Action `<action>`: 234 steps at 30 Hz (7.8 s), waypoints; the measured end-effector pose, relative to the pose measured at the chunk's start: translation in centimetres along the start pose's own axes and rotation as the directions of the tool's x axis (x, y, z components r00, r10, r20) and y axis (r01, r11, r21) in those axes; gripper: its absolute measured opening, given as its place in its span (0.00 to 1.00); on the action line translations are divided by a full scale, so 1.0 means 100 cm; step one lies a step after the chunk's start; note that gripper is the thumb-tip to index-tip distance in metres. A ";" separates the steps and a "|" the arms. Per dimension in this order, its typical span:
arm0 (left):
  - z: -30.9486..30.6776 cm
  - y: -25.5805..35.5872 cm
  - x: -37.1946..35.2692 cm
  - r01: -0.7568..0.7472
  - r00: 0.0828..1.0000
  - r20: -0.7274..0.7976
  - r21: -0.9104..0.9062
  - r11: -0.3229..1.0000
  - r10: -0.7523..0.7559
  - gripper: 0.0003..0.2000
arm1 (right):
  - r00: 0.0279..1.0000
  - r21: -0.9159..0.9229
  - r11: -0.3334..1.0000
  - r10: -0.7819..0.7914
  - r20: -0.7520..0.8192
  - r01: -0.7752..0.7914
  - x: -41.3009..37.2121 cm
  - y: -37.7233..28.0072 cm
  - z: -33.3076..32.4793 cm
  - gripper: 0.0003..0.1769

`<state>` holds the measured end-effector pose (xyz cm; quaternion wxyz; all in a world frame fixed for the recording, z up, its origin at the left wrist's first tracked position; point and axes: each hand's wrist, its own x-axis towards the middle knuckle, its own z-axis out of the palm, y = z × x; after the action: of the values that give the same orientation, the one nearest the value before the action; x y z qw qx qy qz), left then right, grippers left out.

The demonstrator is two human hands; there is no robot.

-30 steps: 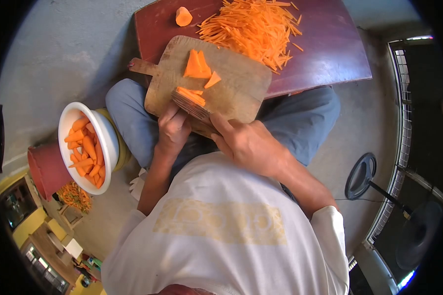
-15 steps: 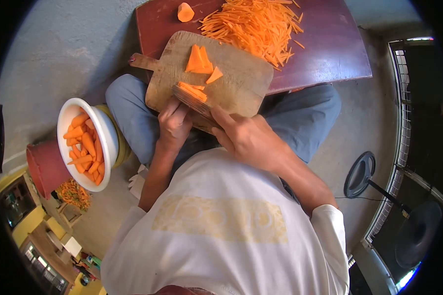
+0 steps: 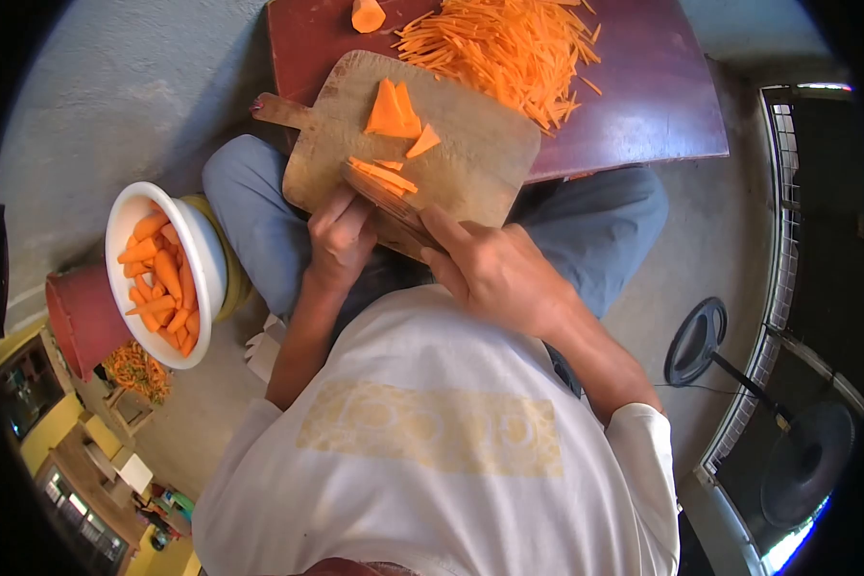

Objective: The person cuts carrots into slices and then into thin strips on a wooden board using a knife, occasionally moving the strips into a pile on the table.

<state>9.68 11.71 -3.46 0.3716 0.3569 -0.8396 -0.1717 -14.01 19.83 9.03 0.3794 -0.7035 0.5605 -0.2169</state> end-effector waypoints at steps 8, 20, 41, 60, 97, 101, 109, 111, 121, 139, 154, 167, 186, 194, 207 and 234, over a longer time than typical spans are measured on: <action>0.005 -0.007 0.001 -0.066 0.998 -0.020 -0.026 0.997 0.065 0.21 | 0.998 -0.037 0.998 -0.054 -0.020 0.053 0.025 0.016 0.016 0.19; 0.000 0.000 0.003 -0.076 0.997 -0.013 0.022 0.997 0.076 0.20 | 0.998 0.021 0.999 0.044 0.035 -0.045 0.013 0.001 0.005 0.23; 0.000 0.002 0.003 -0.093 0.995 -0.033 0.066 0.994 0.095 0.22 | 0.999 0.010 0.999 -0.033 -0.003 0.033 0.025 0.010 0.014 0.22; 0.005 0.001 0.001 -0.060 0.995 -0.076 0.076 0.995 0.066 0.13 | 1.000 0.125 0.992 -0.001 -0.013 0.003 0.019 0.028 0.018 0.23; 0.004 -0.001 -0.001 -0.081 0.996 -0.039 0.051 0.995 0.083 0.19 | 0.985 0.215 0.973 -0.045 -0.166 0.080 0.007 0.034 0.020 0.22; 0.004 0.000 0.005 -0.049 0.994 -0.101 0.012 0.999 0.050 0.16 | 0.952 0.605 0.763 0.305 -0.026 -0.228 -0.007 0.038 -0.001 0.22; -0.027 0.007 0.035 0.094 0.972 0.216 0.019 0.995 -0.095 0.35 | 0.873 0.946 0.288 0.487 -0.014 -0.146 -0.055 0.099 0.013 0.30; -0.031 0.003 0.043 0.127 0.936 0.328 0.020 0.992 -0.126 0.37 | 0.839 0.956 0.254 0.544 -0.014 -0.149 -0.069 0.104 0.012 0.29; -0.013 -0.014 0.049 0.106 0.915 0.402 -0.140 0.984 -0.042 0.36 | 0.908 0.869 0.429 0.417 0.050 -0.245 -0.031 0.105 0.021 0.29; -0.015 -0.006 0.048 0.224 0.897 0.424 -0.185 0.957 -0.127 0.28 | 0.915 0.739 0.638 0.397 -0.075 -0.217 -0.032 0.121 -0.016 0.22; -0.020 -0.003 0.048 0.190 0.915 0.389 -0.174 0.966 -0.110 0.28 | 0.906 0.536 0.804 0.394 -0.156 -0.257 -0.037 0.098 -0.042 0.22; -0.019 -0.007 0.044 0.156 0.932 0.354 -0.196 0.968 -0.078 0.27 | 0.898 0.788 0.498 0.413 0.150 -0.361 -0.028 0.138 -0.010 0.27; 0.007 -0.007 0.157 -0.105 0.926 0.346 -0.145 0.984 0.150 0.23 | 0.968 0.976 0.173 0.235 0.086 -0.129 0.007 0.146 -0.039 0.29; 0.051 -0.034 0.240 0.063 0.960 0.280 -0.182 0.981 -0.010 0.21 | 0.864 0.143 0.986 0.149 -0.480 -0.090 0.043 0.129 -0.105 0.22; 0.001 -0.041 0.156 0.237 0.965 0.151 -0.164 0.958 -0.213 0.16 | 0.821 0.676 0.736 0.410 -0.397 -0.041 -0.007 0.107 -0.063 0.21; -0.029 -0.015 0.040 0.159 0.941 0.312 -0.056 0.986 -0.134 0.12 | 0.934 0.874 0.428 0.350 0.074 -0.230 -0.028 0.128 -0.003 0.28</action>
<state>10.70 7.71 -0.40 0.2370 0.3722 -0.8506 -0.2859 -23.03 21.37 -0.38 0.6801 -0.2917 0.5060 -0.4431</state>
